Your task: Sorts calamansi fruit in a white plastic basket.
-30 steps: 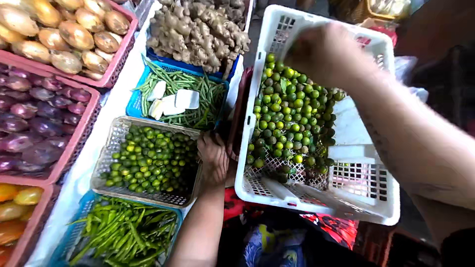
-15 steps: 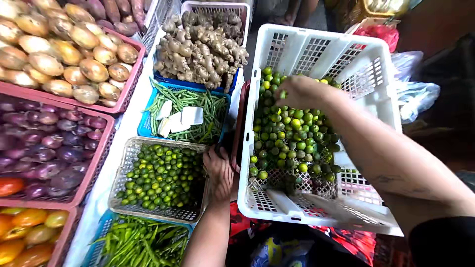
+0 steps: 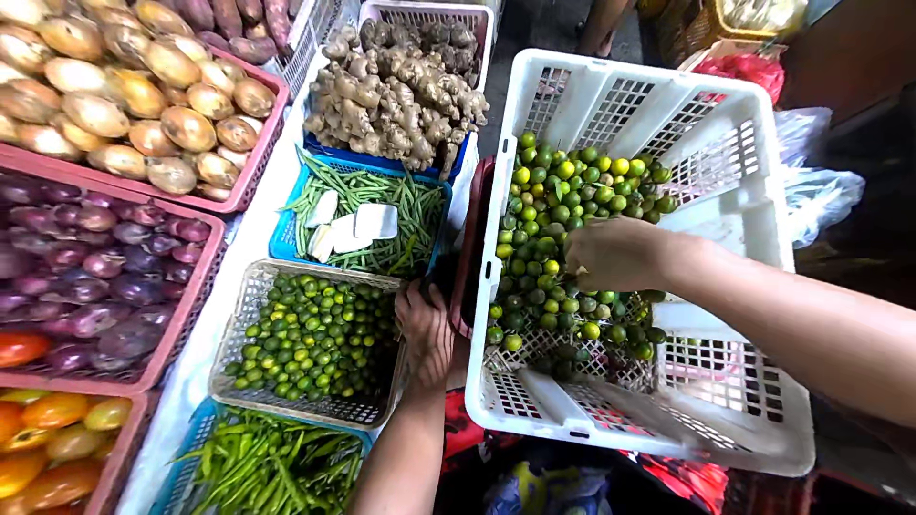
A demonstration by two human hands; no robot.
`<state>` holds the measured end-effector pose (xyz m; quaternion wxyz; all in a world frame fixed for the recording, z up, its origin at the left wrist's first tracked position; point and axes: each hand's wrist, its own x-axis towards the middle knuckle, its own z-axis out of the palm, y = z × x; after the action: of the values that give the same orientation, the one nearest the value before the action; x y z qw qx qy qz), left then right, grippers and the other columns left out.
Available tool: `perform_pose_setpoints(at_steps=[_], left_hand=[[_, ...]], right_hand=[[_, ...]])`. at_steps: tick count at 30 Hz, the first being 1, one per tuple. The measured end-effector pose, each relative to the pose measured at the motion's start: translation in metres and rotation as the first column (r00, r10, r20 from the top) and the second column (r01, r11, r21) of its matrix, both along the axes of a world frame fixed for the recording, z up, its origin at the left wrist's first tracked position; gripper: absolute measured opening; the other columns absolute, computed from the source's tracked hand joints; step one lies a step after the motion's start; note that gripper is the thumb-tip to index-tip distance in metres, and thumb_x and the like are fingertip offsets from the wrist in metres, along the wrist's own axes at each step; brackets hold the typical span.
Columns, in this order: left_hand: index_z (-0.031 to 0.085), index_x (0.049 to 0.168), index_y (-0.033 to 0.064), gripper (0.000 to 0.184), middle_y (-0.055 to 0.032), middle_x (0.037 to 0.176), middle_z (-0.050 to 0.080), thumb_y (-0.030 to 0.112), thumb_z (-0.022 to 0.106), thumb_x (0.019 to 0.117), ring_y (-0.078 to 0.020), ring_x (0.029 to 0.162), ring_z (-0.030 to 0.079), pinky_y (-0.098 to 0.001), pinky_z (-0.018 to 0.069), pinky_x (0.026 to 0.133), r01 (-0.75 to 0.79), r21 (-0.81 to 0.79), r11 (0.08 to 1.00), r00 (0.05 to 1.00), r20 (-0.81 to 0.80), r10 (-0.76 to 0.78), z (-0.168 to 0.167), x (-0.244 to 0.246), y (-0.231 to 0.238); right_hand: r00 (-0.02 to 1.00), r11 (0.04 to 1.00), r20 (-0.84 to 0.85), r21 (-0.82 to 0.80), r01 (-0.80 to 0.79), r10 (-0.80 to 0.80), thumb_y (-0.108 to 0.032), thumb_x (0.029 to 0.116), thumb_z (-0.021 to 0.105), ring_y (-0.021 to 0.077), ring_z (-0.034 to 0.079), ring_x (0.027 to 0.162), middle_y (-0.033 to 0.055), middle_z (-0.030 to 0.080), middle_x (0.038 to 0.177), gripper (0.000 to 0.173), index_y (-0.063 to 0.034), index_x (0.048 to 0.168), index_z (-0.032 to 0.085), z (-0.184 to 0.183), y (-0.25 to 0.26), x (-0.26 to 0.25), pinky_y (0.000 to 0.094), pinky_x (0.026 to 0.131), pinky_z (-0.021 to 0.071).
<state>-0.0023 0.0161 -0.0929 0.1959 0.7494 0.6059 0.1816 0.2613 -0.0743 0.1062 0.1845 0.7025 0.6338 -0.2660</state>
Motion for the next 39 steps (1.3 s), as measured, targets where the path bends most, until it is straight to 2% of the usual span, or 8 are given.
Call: perform_pose_setpoints(at_steps=[11,15,18,21,24,27,32,39], left_hand=[[0.068,0.13,0.0078,0.043,-0.0202,0.136,0.063,0.038,0.051,0.1045,-0.0396,0.126,0.061,-0.0581,0.05,0.1,0.0,0.036,0.999,1.0,-0.029,0.001,0.002,0.001,-0.004],[0.068,0.13,0.0076,0.043,-0.0208,0.136,0.064,0.038,0.052,0.1043,-0.0394,0.127,0.061,-0.0586,0.0493,0.102,0.023,0.038,0.999,1.0,0.001,-0.023,0.004,0.001,-0.002],[0.067,0.131,0.008,0.045,-0.0204,0.138,0.062,0.04,0.051,0.104,-0.0392,0.129,0.059,-0.0591,0.0483,0.103,0.031,0.016,0.999,0.999,0.012,-0.031,0.002,-0.002,-0.001],[0.067,0.131,0.0065,0.046,-0.0224,0.138,0.062,0.04,0.052,0.104,-0.0414,0.128,0.059,-0.0609,0.0483,0.101,0.026,0.023,0.999,1.0,0.013,-0.027,-0.001,-0.002,0.0],[0.066,0.133,0.0053,0.046,-0.0243,0.14,0.06,0.039,0.052,0.1043,-0.0439,0.13,0.057,-0.0619,0.0466,0.104,0.017,-0.016,1.0,1.0,0.022,-0.016,0.007,0.0,-0.003],[0.066,0.133,0.0055,0.045,-0.0236,0.14,0.06,0.038,0.053,0.1044,-0.0427,0.13,0.057,-0.0613,0.0469,0.103,-0.003,-0.023,1.0,1.0,0.014,0.003,0.014,-0.002,-0.004],[0.066,0.132,0.0054,0.046,-0.0232,0.139,0.061,0.039,0.053,0.1044,-0.0427,0.129,0.058,-0.0611,0.0475,0.102,0.013,-0.006,1.0,1.0,0.002,-0.013,0.01,-0.003,-0.003],[0.066,0.133,0.0064,0.045,-0.0228,0.14,0.06,0.038,0.052,0.1049,-0.0425,0.129,0.058,-0.0615,0.0465,0.103,0.011,-0.019,1.0,1.0,0.002,-0.011,0.013,-0.001,-0.005]], right_hand=[[0.892,0.842,-0.02,0.321,0.433,-0.451,-0.001,0.0937,0.063,0.0411,0.065,0.114,0.0203,0.07,0.112,0.027,-0.0066,0.12,0.068,-0.065,0.071,-0.039,0.0599,0.091,0.0533],[0.832,0.759,-0.328,0.352,0.547,-0.447,-0.021,0.086,0.076,0.0334,0.069,0.105,0.0142,0.069,0.113,0.037,-0.011,0.12,0.066,-0.059,0.056,-0.018,0.057,0.085,0.057],[0.376,0.586,-0.832,0.077,0.807,-0.408,-0.008,0.0881,0.069,0.0223,0.069,0.092,0.0105,0.068,0.107,0.032,-0.0064,0.119,0.061,-0.042,0.016,-0.022,0.0448,0.079,0.0589],[-0.197,0.443,-0.808,-0.488,0.752,-0.555,-0.003,0.0994,0.043,0.016,0.063,0.077,0.0088,0.063,0.099,0.024,-0.0061,0.118,0.058,-0.015,-0.017,-0.032,0.0335,0.07,0.0561],[0.146,0.5,-0.706,-0.324,0.804,-0.693,-0.012,0.1028,0.051,0.0093,0.056,0.073,0.0025,0.066,0.101,0.022,-0.0109,0.118,0.068,-0.007,-0.015,-0.004,0.0271,0.063,0.0468],[0.742,0.674,-0.282,0.311,0.67,-0.608,-0.021,0.0965,0.066,0.0334,0.069,0.105,0.0105,0.065,0.131,0.025,-0.0182,0.121,0.073,-0.027,0.009,0.058,0.0605,0.084,0.0572],[0.772,0.72,0.0,0.361,0.592,-0.635,-0.023,0.1056,0.052,0.0448,0.062,0.123,0.0187,0.061,0.14,0.035,-0.0148,0.138,0.062,-0.063,0.043,0.123,0.0697,0.094,0.0501],[0.698,0.616,-0.139,0.373,0.694,-0.703,-0.03,0.09,0.074,0.0458,0.067,0.108,0.0217,0.071,0.113,0.034,-0.0111,0.118,0.072,-0.043,0.049,0.136,0.0719,0.085,0.051]])
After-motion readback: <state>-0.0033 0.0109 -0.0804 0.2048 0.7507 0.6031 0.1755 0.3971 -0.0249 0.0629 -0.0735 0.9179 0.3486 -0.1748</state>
